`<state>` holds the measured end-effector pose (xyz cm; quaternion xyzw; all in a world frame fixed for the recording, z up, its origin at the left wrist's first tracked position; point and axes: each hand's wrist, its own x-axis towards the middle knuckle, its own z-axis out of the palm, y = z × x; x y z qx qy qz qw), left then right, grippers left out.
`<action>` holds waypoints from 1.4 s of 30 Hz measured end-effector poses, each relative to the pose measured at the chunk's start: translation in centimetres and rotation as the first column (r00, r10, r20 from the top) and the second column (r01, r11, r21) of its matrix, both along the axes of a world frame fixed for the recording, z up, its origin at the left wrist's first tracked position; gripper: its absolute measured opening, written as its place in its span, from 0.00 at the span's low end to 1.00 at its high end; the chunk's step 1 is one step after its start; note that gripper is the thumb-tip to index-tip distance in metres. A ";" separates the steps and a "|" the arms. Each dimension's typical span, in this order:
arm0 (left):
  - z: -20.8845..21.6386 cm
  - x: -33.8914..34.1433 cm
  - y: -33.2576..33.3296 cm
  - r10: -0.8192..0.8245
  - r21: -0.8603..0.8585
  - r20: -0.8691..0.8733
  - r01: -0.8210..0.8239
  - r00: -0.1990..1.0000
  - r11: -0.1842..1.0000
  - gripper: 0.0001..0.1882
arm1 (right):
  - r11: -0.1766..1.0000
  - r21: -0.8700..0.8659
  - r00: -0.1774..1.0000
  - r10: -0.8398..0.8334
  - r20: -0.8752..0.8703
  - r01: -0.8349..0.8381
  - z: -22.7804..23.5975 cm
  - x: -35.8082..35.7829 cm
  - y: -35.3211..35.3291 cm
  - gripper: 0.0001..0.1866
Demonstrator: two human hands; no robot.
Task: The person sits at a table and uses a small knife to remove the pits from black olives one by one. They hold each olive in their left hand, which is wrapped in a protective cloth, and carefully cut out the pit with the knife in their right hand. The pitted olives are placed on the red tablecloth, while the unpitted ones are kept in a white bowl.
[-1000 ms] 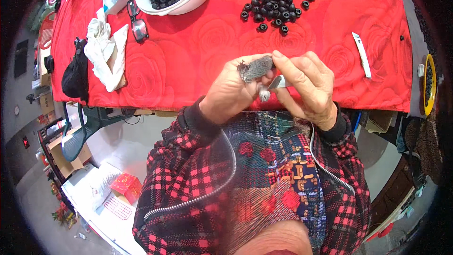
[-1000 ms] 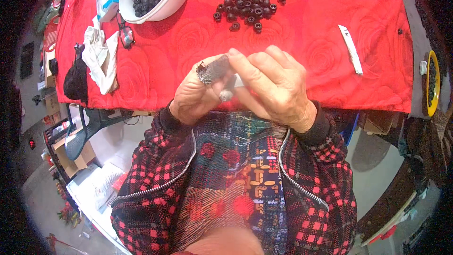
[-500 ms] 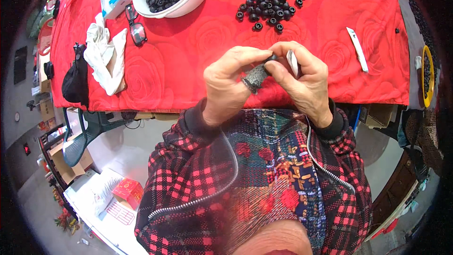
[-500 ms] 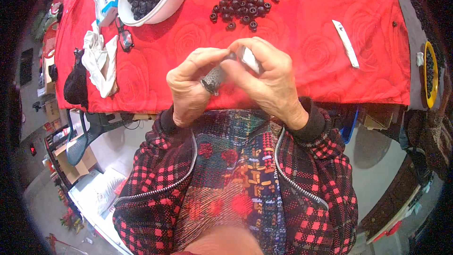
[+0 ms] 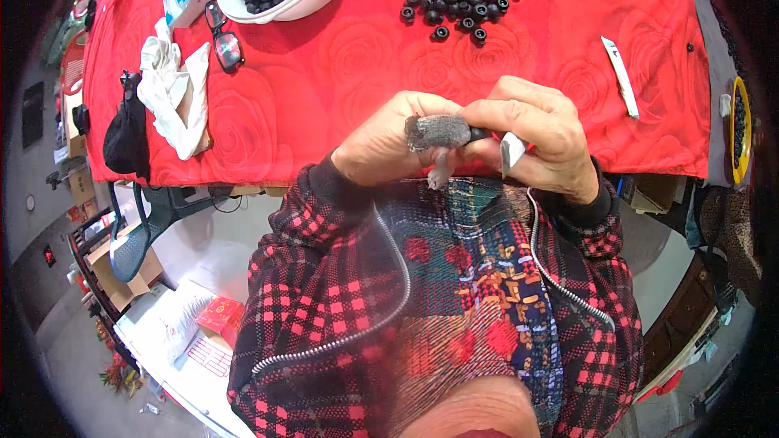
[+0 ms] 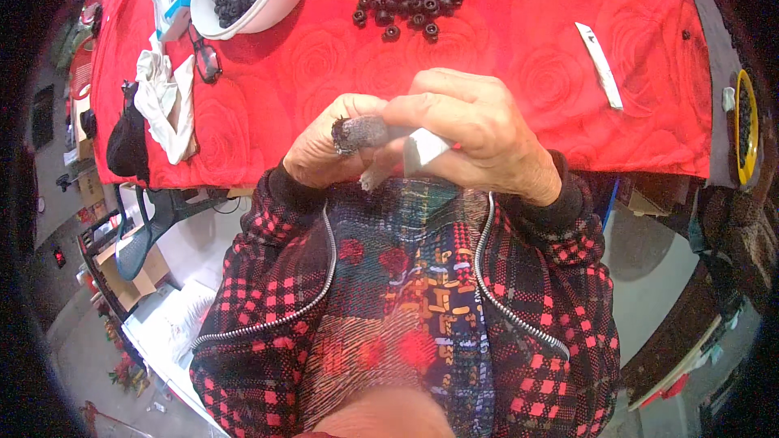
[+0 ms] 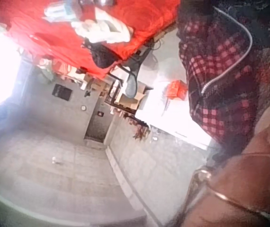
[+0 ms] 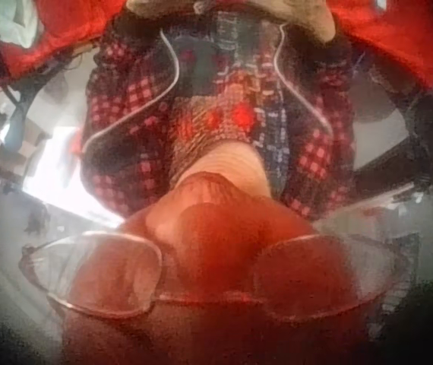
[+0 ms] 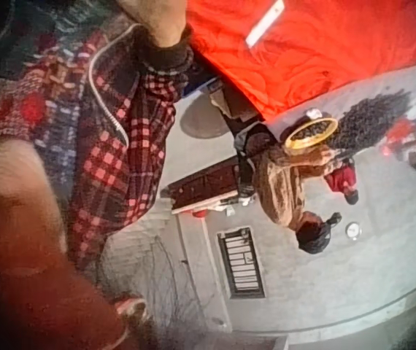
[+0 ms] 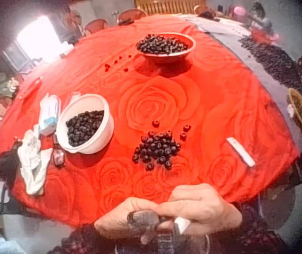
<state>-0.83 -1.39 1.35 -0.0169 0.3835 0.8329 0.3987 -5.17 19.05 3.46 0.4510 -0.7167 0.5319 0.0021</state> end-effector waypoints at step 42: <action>-0.2 -0.1 0.8 0.291 -0.012 -0.132 -0.295 0.948 0.955 0.18 | 0.981 0.110 0.935 -0.187 0.300 0.161 -0.6 -0.2 0.5 0.06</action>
